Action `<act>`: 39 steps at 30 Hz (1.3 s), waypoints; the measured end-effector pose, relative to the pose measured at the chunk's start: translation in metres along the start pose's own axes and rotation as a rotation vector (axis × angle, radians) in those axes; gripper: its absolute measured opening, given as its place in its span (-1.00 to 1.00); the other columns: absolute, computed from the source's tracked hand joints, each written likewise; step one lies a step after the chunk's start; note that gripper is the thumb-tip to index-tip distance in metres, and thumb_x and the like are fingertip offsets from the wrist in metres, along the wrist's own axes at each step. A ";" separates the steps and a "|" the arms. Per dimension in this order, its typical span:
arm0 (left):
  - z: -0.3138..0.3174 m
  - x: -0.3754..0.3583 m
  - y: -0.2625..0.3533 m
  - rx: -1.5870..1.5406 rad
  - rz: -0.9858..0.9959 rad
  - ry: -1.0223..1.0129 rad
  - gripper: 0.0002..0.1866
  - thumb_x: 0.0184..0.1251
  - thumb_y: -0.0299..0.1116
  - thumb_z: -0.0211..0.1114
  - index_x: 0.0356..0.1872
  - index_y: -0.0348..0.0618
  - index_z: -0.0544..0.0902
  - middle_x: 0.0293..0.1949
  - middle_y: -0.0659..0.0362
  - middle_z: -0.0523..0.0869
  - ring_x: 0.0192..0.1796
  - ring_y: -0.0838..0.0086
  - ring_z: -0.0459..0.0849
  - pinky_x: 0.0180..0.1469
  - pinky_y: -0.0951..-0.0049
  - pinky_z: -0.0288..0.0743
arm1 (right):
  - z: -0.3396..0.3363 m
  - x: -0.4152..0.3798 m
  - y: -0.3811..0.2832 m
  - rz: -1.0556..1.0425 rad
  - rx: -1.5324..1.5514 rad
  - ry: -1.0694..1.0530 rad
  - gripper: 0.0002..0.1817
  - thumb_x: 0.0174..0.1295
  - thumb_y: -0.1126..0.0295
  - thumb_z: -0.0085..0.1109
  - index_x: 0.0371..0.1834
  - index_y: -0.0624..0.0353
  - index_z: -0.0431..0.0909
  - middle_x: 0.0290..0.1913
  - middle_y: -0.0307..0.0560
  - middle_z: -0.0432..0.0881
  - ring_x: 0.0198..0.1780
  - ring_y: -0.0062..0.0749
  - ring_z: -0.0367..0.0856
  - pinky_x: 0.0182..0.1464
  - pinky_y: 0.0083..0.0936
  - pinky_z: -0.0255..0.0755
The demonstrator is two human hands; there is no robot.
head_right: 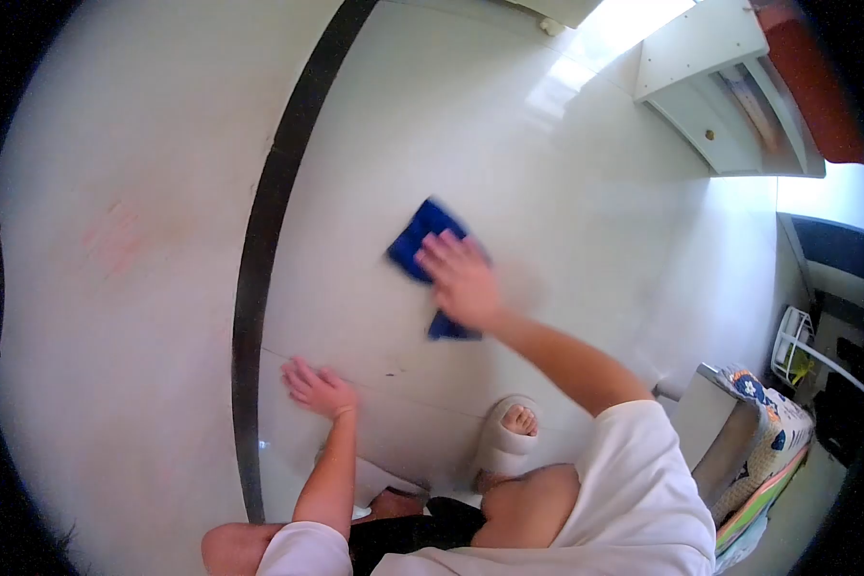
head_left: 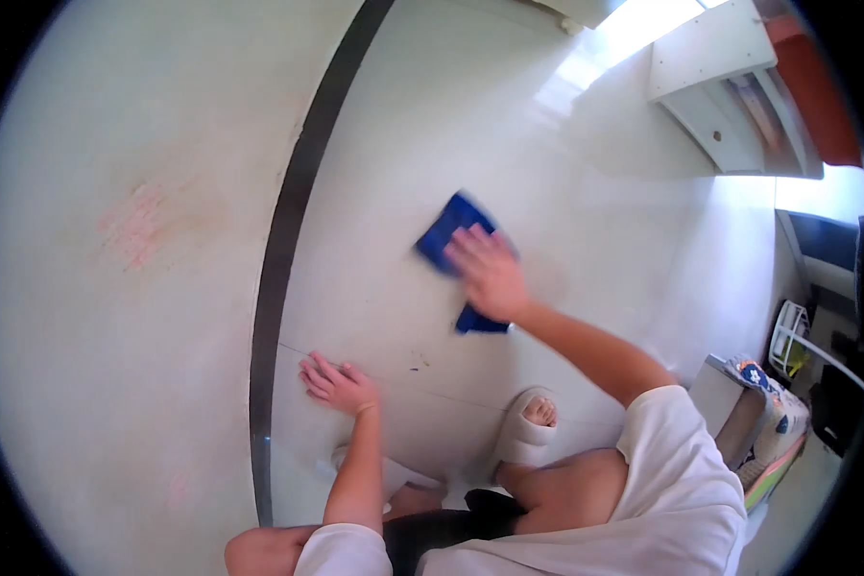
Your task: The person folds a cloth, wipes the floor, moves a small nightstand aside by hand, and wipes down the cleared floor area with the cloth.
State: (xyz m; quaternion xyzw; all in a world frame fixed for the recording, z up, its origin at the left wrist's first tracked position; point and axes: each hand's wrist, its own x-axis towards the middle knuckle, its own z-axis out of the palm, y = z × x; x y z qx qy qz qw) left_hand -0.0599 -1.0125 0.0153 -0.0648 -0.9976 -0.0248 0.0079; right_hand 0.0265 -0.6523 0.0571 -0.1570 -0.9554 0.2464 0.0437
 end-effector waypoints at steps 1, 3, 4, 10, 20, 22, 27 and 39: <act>0.000 0.000 -0.001 -0.006 0.007 0.012 -0.23 0.55 -0.14 0.16 0.74 0.00 0.24 0.75 -0.05 0.17 0.77 -0.07 0.04 0.69 -0.31 -0.11 | 0.005 -0.009 -0.018 -0.058 0.014 -0.078 -0.25 0.27 0.34 0.30 0.62 -0.09 0.47 0.70 -0.12 0.36 0.74 -0.03 0.20 0.72 0.11 0.07; 0.001 -0.002 -0.003 -0.006 0.016 0.009 -0.23 0.55 -0.14 0.17 0.74 0.01 0.24 0.76 -0.04 0.17 0.77 -0.06 0.04 0.69 -0.29 -0.11 | 0.011 -0.016 -0.043 -0.136 0.006 -0.131 -0.29 0.32 0.35 0.28 0.61 -0.08 0.47 0.70 -0.16 0.37 0.74 -0.13 0.22 0.73 0.07 0.07; 0.001 0.000 -0.004 -0.002 0.026 0.008 -0.23 0.55 -0.13 0.17 0.74 0.01 0.24 0.76 -0.04 0.17 0.77 -0.05 0.04 0.70 -0.29 -0.11 | 0.013 -0.015 -0.034 -0.179 0.033 -0.122 -0.30 0.32 0.37 0.27 0.60 -0.08 0.49 0.70 -0.16 0.38 0.73 -0.14 0.25 0.73 0.07 0.08; 0.003 -0.001 -0.007 0.022 0.011 -0.013 -0.26 0.59 -0.03 0.08 0.72 -0.04 0.29 0.75 -0.05 0.18 0.76 -0.11 0.06 0.69 -0.33 -0.10 | -0.031 0.015 0.071 -0.008 -0.155 0.112 -0.32 0.28 0.50 0.24 0.54 -0.08 0.56 0.66 -0.13 0.43 0.70 -0.12 0.31 0.72 0.04 0.10; 0.001 -0.002 -0.006 0.031 0.030 0.025 -0.26 0.59 -0.14 0.14 0.74 0.04 0.25 0.76 0.02 0.18 0.77 0.00 0.08 0.72 -0.22 -0.10 | -0.028 -0.039 0.144 1.161 -0.178 0.467 -0.18 0.66 -0.04 -0.09 0.79 0.25 0.04 0.82 0.31 -0.09 0.82 0.24 -0.16 0.77 0.16 -0.23; 0.003 -0.002 -0.005 0.030 0.041 0.033 -0.27 0.59 -0.13 0.13 0.74 0.04 0.26 0.76 0.02 0.18 0.77 0.00 0.07 0.72 -0.22 -0.10 | -0.021 -0.050 0.114 1.377 -0.014 0.444 -0.07 0.62 -0.15 -0.05 0.79 0.31 -0.02 0.81 0.41 -0.16 0.81 0.29 -0.18 0.76 0.17 -0.20; 0.005 0.000 -0.008 0.025 0.036 0.031 -0.27 0.59 -0.13 0.14 0.74 0.06 0.26 0.75 0.02 0.19 0.77 0.03 0.08 0.71 -0.21 -0.09 | -0.057 -0.079 0.055 1.328 0.285 0.276 -0.02 0.48 0.02 0.16 0.79 0.33 -0.04 0.79 0.48 -0.12 0.80 0.29 -0.10 0.74 0.16 -0.07; 0.002 0.000 -0.005 -0.002 0.031 0.028 -0.26 0.58 -0.05 0.10 0.72 0.00 0.29 0.75 -0.04 0.20 0.74 -0.04 0.13 0.69 -0.25 -0.07 | -0.089 -0.079 0.130 -0.291 -0.187 -0.266 -0.23 0.41 0.09 0.25 0.70 -0.08 0.35 0.76 -0.12 0.26 0.78 -0.14 0.14 0.76 0.01 -0.02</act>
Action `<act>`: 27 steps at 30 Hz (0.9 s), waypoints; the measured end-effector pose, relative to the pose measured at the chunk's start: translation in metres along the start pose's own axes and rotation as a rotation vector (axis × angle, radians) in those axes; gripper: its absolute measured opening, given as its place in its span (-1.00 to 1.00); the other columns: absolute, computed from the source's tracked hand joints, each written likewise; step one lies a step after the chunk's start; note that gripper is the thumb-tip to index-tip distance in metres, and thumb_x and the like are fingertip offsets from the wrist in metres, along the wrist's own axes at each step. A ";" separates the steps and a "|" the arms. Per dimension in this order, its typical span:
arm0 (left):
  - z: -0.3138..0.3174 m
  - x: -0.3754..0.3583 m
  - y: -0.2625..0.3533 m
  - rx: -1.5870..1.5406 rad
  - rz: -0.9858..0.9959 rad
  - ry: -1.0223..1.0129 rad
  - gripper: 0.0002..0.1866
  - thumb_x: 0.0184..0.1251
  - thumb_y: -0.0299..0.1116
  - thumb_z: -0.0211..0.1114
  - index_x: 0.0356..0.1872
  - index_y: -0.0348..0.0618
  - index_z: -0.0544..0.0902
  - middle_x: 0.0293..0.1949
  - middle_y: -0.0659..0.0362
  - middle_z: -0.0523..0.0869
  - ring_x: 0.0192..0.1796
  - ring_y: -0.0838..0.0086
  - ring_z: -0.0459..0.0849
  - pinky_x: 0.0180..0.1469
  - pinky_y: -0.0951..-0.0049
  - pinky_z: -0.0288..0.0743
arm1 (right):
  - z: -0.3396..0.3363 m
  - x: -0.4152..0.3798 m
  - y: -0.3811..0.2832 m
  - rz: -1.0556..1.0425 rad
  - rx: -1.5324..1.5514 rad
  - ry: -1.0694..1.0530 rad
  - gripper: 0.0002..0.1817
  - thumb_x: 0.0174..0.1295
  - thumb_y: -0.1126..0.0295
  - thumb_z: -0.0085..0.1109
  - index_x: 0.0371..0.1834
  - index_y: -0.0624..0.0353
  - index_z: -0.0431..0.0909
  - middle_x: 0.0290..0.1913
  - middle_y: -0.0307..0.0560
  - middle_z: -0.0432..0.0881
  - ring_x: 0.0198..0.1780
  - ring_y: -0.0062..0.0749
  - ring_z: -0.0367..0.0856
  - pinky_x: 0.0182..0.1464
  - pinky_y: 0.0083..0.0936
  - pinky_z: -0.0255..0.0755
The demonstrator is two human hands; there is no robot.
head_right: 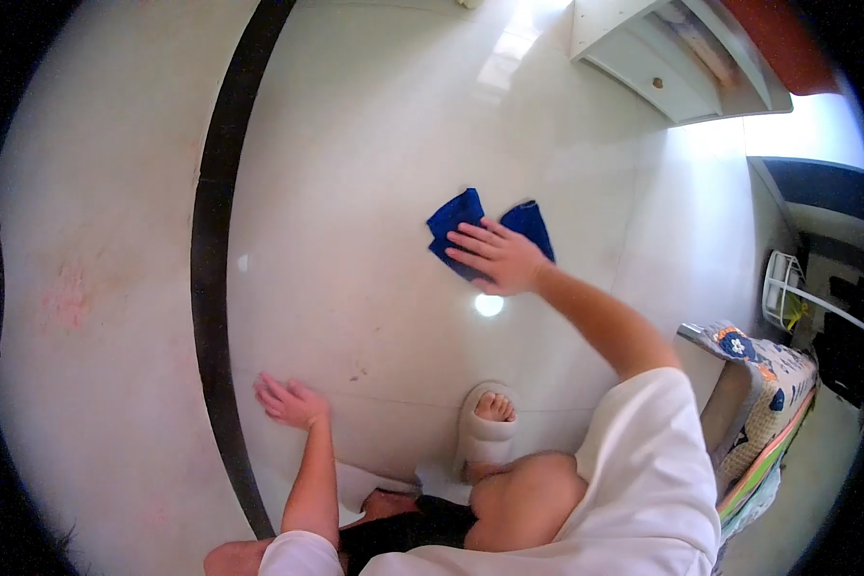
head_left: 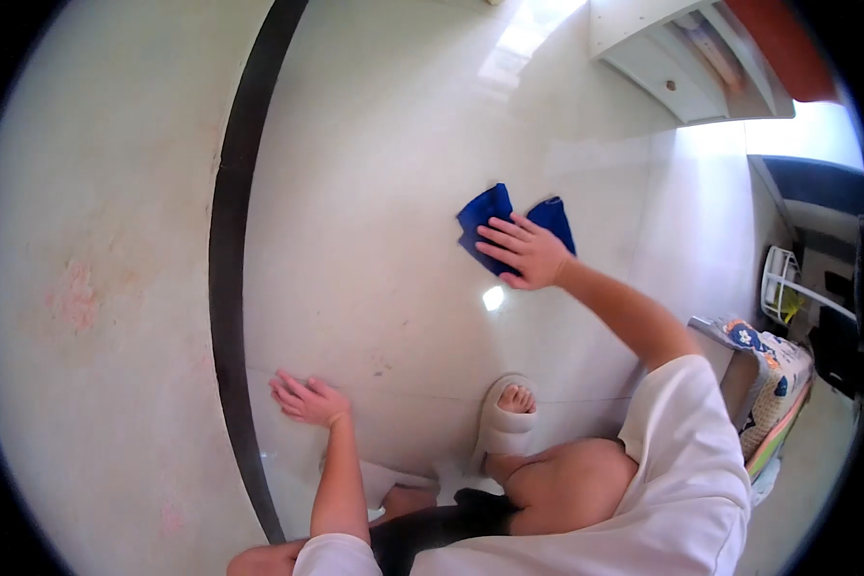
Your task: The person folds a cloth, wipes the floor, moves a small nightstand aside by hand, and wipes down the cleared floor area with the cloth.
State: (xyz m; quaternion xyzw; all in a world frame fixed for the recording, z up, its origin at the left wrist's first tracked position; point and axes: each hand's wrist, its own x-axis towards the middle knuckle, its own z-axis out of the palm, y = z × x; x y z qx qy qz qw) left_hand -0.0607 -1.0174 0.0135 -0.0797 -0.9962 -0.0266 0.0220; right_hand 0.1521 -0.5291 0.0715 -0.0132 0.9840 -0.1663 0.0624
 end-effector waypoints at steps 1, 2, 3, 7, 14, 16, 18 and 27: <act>0.000 0.001 0.000 -0.011 0.004 0.008 -0.26 0.57 -0.06 0.10 0.72 -0.01 0.29 0.75 -0.04 0.20 0.74 -0.03 0.13 0.69 -0.25 -0.07 | 0.007 0.006 -0.012 0.072 -0.004 0.033 -0.23 0.42 0.08 0.24 0.70 -0.03 0.34 0.76 -0.08 0.25 0.78 -0.11 0.14 0.76 0.02 -0.02; 0.001 -0.001 -0.002 0.002 0.010 0.011 -0.26 0.57 -0.07 0.11 0.72 0.00 0.29 0.74 -0.05 0.21 0.74 -0.04 0.13 0.69 -0.25 -0.06 | 0.014 0.009 -0.027 0.143 -0.005 0.063 -0.22 0.43 0.06 0.23 0.70 0.03 0.34 0.76 -0.04 0.25 0.77 -0.08 0.14 0.76 0.03 -0.02; 0.003 -0.001 -0.004 0.014 0.017 0.014 -0.26 0.57 -0.08 0.11 0.72 0.00 0.30 0.74 -0.05 0.21 0.74 -0.04 0.14 0.69 -0.25 -0.05 | 0.018 0.010 -0.043 0.202 0.024 0.108 -0.21 0.43 0.07 0.24 0.69 0.10 0.34 0.74 -0.01 0.28 0.77 -0.03 0.14 0.75 0.05 0.00; 0.007 -0.001 -0.006 0.015 0.032 0.035 -0.27 0.56 -0.11 0.13 0.72 0.02 0.30 0.74 -0.06 0.22 0.73 -0.05 0.15 0.69 -0.22 -0.03 | 0.041 -0.012 -0.094 0.356 0.049 0.146 -0.21 0.38 0.15 0.27 0.67 0.17 0.34 0.73 0.03 0.27 0.73 0.07 0.19 0.71 0.11 0.09; 0.004 -0.001 -0.004 0.008 0.026 0.030 -0.25 0.57 -0.15 0.15 0.74 0.02 0.25 0.75 -0.03 0.19 0.75 -0.01 0.12 0.69 -0.18 -0.04 | 0.060 -0.139 -0.073 0.477 0.070 0.288 -0.18 0.30 0.21 0.28 0.65 0.18 0.35 0.67 0.20 0.33 0.70 0.22 0.21 0.68 0.14 0.13; 0.002 0.000 -0.004 0.005 0.033 0.018 -0.23 0.55 -0.14 0.16 0.75 0.03 0.25 0.75 -0.06 0.17 0.75 -0.04 0.11 0.70 -0.19 -0.06 | 0.055 -0.150 -0.043 0.961 -0.133 0.400 -0.26 0.43 0.21 0.20 0.66 0.20 0.34 0.69 0.23 0.31 0.71 0.27 0.18 0.70 0.13 0.06; 0.002 0.001 -0.003 0.004 0.021 0.010 -0.23 0.55 -0.13 0.17 0.75 0.04 0.24 0.76 -0.05 0.16 0.75 -0.04 0.11 0.70 -0.19 -0.06 | 0.074 -0.153 0.002 1.304 -0.265 0.649 -0.33 0.56 0.20 0.09 0.67 0.22 0.32 0.70 0.23 0.29 0.72 0.29 0.15 0.71 0.12 0.01; 0.006 -0.001 -0.003 0.042 -0.013 -0.003 -0.24 0.59 -0.11 0.14 0.77 0.10 0.21 0.78 -0.03 0.13 0.77 0.00 0.10 0.69 -0.24 -0.06 | 0.043 -0.029 0.029 1.034 -0.144 0.566 -0.30 0.50 0.26 0.15 0.68 0.17 0.31 0.73 0.11 0.26 0.76 0.17 0.11 0.75 0.10 -0.04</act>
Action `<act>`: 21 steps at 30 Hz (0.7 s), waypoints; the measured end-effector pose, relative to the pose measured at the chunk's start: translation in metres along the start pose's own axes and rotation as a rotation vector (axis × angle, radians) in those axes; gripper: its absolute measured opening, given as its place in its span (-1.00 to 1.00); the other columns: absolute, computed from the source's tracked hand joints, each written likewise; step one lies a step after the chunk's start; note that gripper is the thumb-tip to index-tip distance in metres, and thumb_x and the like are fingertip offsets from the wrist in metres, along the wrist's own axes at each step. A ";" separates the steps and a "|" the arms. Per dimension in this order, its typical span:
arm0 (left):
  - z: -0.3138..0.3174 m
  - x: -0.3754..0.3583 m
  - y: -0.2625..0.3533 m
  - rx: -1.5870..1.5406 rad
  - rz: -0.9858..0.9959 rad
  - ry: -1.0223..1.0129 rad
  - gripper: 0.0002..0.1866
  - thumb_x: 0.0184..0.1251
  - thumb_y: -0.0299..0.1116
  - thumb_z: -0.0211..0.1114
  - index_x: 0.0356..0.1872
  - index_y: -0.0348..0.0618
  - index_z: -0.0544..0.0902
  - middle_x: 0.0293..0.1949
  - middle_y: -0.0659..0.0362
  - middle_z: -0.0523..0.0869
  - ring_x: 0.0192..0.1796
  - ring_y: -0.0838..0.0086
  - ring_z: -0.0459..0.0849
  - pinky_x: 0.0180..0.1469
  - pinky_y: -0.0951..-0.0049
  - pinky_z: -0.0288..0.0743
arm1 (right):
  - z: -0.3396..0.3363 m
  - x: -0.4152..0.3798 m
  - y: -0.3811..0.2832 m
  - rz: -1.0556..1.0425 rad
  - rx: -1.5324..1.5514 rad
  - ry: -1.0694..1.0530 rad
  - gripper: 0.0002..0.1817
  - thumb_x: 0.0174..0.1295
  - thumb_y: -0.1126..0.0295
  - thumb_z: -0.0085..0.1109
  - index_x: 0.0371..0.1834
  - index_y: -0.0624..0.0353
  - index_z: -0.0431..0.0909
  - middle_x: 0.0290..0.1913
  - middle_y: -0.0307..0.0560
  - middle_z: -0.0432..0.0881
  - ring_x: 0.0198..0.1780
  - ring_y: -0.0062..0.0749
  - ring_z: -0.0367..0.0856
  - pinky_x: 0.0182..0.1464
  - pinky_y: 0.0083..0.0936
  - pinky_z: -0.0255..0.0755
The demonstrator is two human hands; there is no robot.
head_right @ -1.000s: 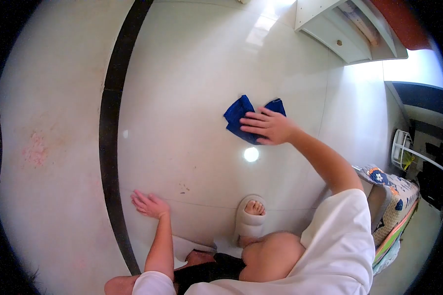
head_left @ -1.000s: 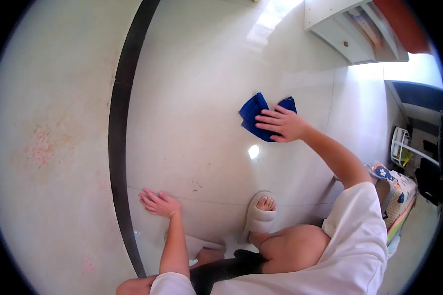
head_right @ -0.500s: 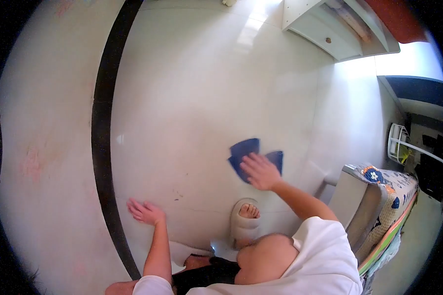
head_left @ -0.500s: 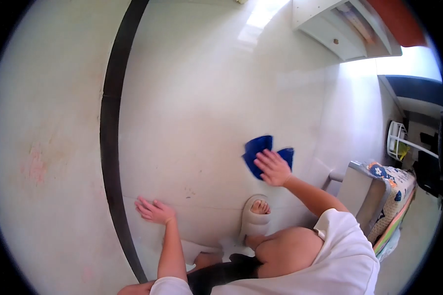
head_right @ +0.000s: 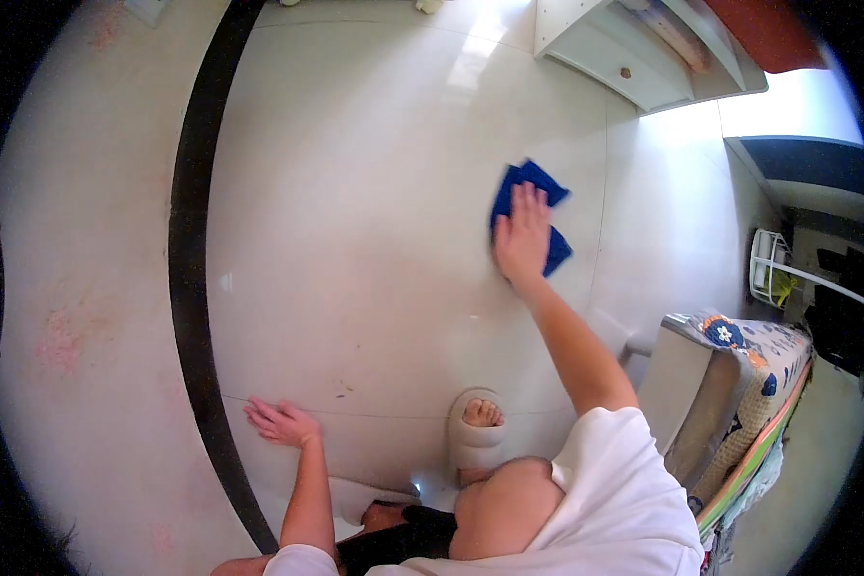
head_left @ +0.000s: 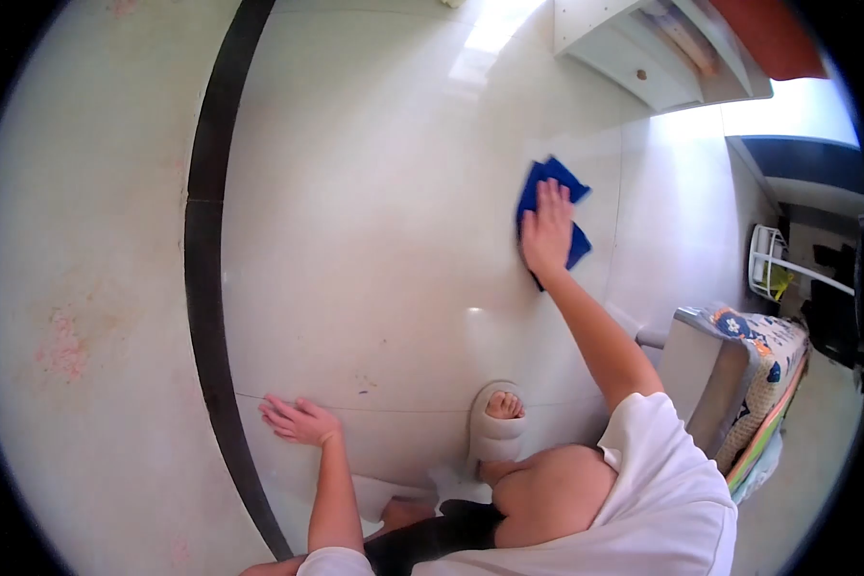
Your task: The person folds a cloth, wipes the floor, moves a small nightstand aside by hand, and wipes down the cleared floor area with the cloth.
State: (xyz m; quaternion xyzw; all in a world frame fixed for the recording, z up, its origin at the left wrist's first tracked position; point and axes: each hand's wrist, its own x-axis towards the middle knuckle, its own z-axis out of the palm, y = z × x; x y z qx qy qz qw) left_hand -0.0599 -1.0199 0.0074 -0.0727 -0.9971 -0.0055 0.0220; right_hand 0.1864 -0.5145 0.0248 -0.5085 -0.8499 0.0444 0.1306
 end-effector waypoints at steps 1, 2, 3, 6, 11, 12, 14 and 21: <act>0.001 0.000 -0.001 0.007 -0.003 0.001 -0.24 0.61 -0.10 0.13 0.77 0.13 0.19 0.78 -0.02 0.12 0.77 0.01 0.09 0.68 -0.25 -0.05 | 0.002 0.008 -0.025 -0.065 0.054 -0.032 -0.28 0.46 0.27 0.19 0.68 0.17 0.32 0.73 0.10 0.27 0.76 0.15 0.11 0.75 0.10 -0.03; 0.002 -0.001 -0.001 0.009 -0.008 -0.002 -0.24 0.60 -0.09 0.13 0.77 0.10 0.20 0.77 -0.03 0.13 0.76 -0.01 0.10 0.69 -0.24 -0.05 | 0.000 0.016 -0.053 -0.159 0.100 -0.085 -0.28 0.43 0.28 0.22 0.66 0.16 0.34 0.72 0.09 0.29 0.75 0.14 0.13 0.75 0.09 -0.02; 0.003 0.000 -0.002 0.011 -0.012 -0.004 -0.24 0.60 -0.08 0.13 0.76 0.07 0.22 0.77 -0.04 0.15 0.76 -0.03 0.11 0.69 -0.23 -0.05 | 0.000 0.021 -0.081 -0.253 0.147 -0.139 -0.27 0.40 0.28 0.24 0.65 0.15 0.36 0.71 0.07 0.31 0.75 0.13 0.14 0.75 0.08 -0.01; -0.003 0.002 0.002 0.036 -0.024 -0.023 -0.25 0.60 -0.06 0.11 0.75 0.05 0.23 0.75 -0.05 0.19 0.75 -0.06 0.13 0.69 -0.22 -0.04 | 0.009 0.010 -0.157 -0.579 0.256 -0.284 -0.25 0.36 0.24 0.28 0.63 0.16 0.39 0.68 0.07 0.35 0.72 0.08 0.19 0.74 0.05 0.07; 0.003 0.000 -0.003 -0.004 0.020 0.031 -0.26 0.60 -0.05 0.10 0.75 0.07 0.25 0.74 -0.06 0.21 0.75 -0.05 0.13 0.68 -0.23 -0.03 | 0.012 -0.015 -0.208 -0.914 0.432 -0.377 -0.22 0.32 0.18 0.32 0.62 0.15 0.40 0.67 0.07 0.36 0.71 0.06 0.23 0.71 0.05 0.15; 0.003 0.001 -0.005 -0.005 0.032 0.034 -0.26 0.60 -0.05 0.10 0.75 0.07 0.25 0.74 -0.06 0.21 0.75 -0.04 0.13 0.68 -0.23 -0.03 | 0.010 -0.015 -0.206 -0.936 0.447 -0.363 -0.23 0.32 0.18 0.33 0.61 0.14 0.41 0.68 0.07 0.36 0.70 0.05 0.24 0.71 0.05 0.15; 0.005 0.001 -0.006 0.001 0.028 0.026 -0.26 0.62 -0.06 0.10 0.76 0.08 0.24 0.75 -0.04 0.21 0.76 -0.01 0.12 0.68 -0.23 -0.04 | 0.007 -0.002 -0.190 -0.818 0.404 -0.332 -0.23 0.32 0.19 0.32 0.61 0.14 0.42 0.66 0.09 0.37 0.69 0.07 0.28 0.71 0.06 0.14; -0.001 0.001 -0.002 -0.035 0.022 0.024 -0.27 0.63 -0.06 0.09 0.76 0.10 0.24 0.76 0.00 0.18 0.76 0.02 0.12 0.68 -0.22 -0.03 | 0.015 0.082 -0.048 -0.143 -0.106 0.015 -0.30 0.52 0.10 0.17 0.65 0.15 0.37 0.69 0.15 0.33 0.70 0.14 0.25 0.71 0.12 0.05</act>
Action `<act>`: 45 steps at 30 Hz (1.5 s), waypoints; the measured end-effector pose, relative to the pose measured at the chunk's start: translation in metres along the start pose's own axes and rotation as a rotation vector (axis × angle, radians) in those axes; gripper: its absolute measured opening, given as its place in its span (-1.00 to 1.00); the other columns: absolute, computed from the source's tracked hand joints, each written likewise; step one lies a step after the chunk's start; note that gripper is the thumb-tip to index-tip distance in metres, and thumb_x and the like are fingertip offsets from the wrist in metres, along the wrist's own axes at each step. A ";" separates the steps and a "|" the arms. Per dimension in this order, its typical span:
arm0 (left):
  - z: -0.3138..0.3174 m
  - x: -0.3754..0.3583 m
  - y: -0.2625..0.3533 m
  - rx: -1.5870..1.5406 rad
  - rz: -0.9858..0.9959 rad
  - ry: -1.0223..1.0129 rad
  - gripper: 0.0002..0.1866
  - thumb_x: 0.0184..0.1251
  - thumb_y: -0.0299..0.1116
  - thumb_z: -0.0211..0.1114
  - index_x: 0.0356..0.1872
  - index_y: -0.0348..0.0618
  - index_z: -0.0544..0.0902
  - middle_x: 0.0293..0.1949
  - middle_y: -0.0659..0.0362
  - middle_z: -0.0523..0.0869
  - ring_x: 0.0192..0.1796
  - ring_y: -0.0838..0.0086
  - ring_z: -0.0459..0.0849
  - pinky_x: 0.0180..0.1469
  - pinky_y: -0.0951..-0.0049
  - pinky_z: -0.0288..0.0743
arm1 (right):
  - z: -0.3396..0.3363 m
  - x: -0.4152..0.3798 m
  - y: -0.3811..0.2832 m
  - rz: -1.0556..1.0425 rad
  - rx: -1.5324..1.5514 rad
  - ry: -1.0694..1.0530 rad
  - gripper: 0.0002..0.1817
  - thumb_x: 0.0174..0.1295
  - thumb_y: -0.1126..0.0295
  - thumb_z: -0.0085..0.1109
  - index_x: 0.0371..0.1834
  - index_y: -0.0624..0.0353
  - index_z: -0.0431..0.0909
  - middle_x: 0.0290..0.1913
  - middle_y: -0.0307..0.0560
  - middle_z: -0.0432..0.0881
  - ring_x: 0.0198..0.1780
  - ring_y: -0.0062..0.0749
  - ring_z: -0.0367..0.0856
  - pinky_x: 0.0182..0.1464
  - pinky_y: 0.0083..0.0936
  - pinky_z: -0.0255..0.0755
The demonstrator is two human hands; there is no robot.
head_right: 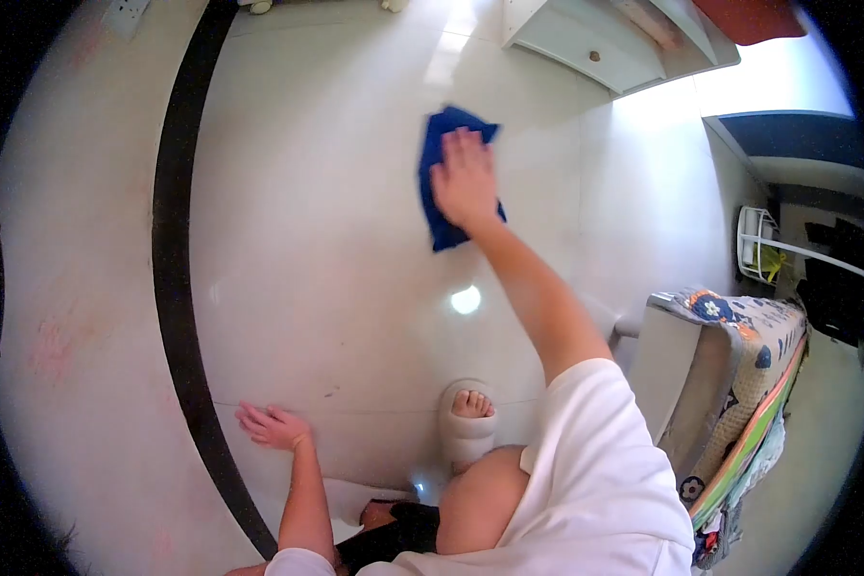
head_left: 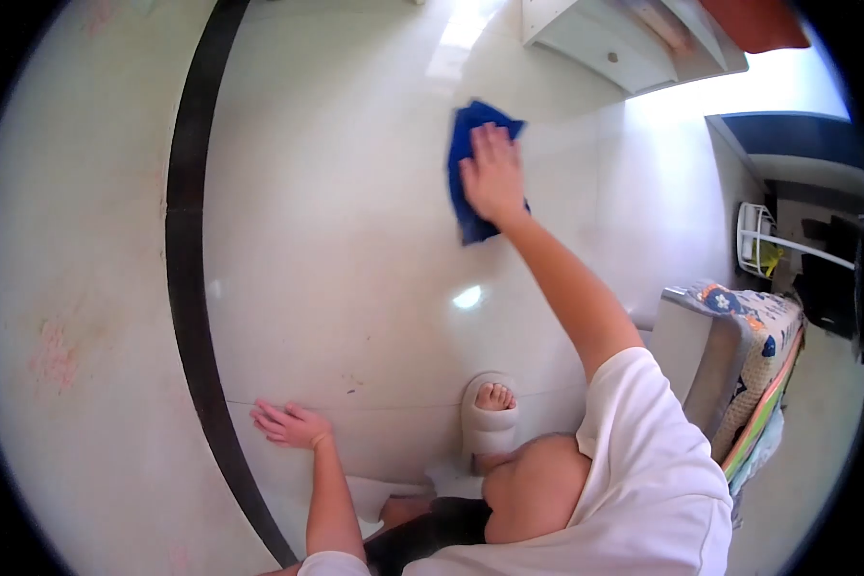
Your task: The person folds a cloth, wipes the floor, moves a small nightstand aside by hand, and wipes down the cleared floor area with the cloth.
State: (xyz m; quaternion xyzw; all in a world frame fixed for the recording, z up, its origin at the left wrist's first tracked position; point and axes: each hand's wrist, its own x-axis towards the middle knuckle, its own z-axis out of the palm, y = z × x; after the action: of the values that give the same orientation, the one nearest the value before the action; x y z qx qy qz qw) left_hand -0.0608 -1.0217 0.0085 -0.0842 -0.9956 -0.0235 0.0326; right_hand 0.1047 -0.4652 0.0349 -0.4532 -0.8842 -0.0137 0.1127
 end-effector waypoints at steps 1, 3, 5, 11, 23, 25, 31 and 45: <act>-0.001 0.001 0.000 -0.003 -0.004 -0.004 -0.26 0.62 -0.03 0.09 0.76 0.11 0.24 0.77 0.01 0.17 0.76 0.01 0.12 0.69 -0.23 -0.05 | 0.015 0.001 0.034 0.110 -0.089 0.004 -0.29 0.57 0.02 0.07 0.67 0.16 0.35 0.70 0.15 0.32 0.71 0.14 0.23 0.73 0.12 0.01; 0.001 0.000 -0.002 -0.001 0.004 0.005 -0.26 0.63 -0.03 0.08 0.76 0.11 0.22 0.77 0.01 0.16 0.76 0.00 0.11 0.69 -0.23 -0.05 | 0.021 0.001 0.090 0.340 -0.206 -0.042 -0.25 0.63 -0.09 -0.08 0.70 0.18 0.30 0.72 0.17 0.28 0.74 0.14 0.18 0.75 0.11 -0.08; 0.002 0.000 -0.002 0.001 0.002 0.002 -0.26 0.64 -0.03 0.07 0.77 0.11 0.22 0.77 0.02 0.16 0.77 0.00 0.10 0.69 -0.23 -0.05 | 0.015 -0.006 0.133 0.542 -0.260 -0.107 -0.20 0.64 -0.17 -0.17 0.72 0.20 0.26 0.73 0.22 0.26 0.75 0.15 0.16 0.76 0.10 -0.12; 0.004 0.000 -0.006 0.015 -0.011 -0.005 -0.26 0.64 -0.01 0.06 0.77 0.11 0.21 0.77 0.01 0.16 0.77 -0.02 0.11 0.69 -0.24 -0.06 | -0.040 -0.030 0.190 0.910 -0.371 -0.436 0.11 0.51 -0.51 -0.32 0.64 0.41 0.28 0.53 0.51 0.47 0.59 0.26 0.44 0.69 0.06 0.01; 0.007 -0.001 -0.007 0.035 0.007 0.016 -0.25 0.63 -0.08 0.12 0.78 0.12 0.19 0.76 -0.01 0.17 0.75 -0.04 0.14 0.66 -0.28 0.00 | -0.092 -0.166 0.158 0.990 -0.298 -0.669 0.25 0.50 -0.54 -0.33 0.57 0.72 0.21 0.23 0.55 0.71 0.27 0.25 0.76 0.33 0.00 0.58; 0.007 0.001 -0.006 0.031 -0.008 0.010 -0.25 0.60 -0.05 0.11 0.76 0.11 0.23 0.76 -0.01 0.18 0.74 -0.06 0.16 0.66 -0.26 0.02 | -0.100 -0.179 0.141 0.961 -0.319 -0.740 0.19 0.52 -0.53 -0.35 0.63 0.58 0.23 0.21 0.51 0.73 0.26 0.30 0.75 0.33 0.03 0.56; 0.010 0.001 -0.012 0.000 0.015 0.017 -0.23 0.58 -0.08 0.13 0.77 0.12 0.21 0.77 0.00 0.16 0.76 -0.05 0.13 0.67 -0.26 -0.01 | -0.134 -0.170 0.156 0.365 -0.247 -0.471 -0.21 0.64 -0.19 -0.13 0.77 0.02 0.19 0.60 0.22 0.44 0.60 0.20 0.40 0.58 0.03 0.29; 0.007 0.002 -0.007 0.055 0.004 -0.001 -0.23 0.59 -0.14 0.18 0.77 0.08 0.19 0.76 0.00 0.18 0.76 0.03 0.12 0.67 -0.21 0.02 | -0.056 -0.219 0.018 0.116 0.007 -0.314 -0.15 0.46 0.27 0.02 0.79 0.27 0.02 0.82 0.08 0.02 0.84 -0.04 -0.10 0.79 0.09 -0.27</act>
State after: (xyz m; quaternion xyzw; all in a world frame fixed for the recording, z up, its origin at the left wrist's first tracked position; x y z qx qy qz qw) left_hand -0.0647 -1.0274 0.0012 -0.0852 -0.9958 0.0038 0.0342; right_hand 0.2528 -0.6363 0.0418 -0.4995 -0.8634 0.0667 -0.0248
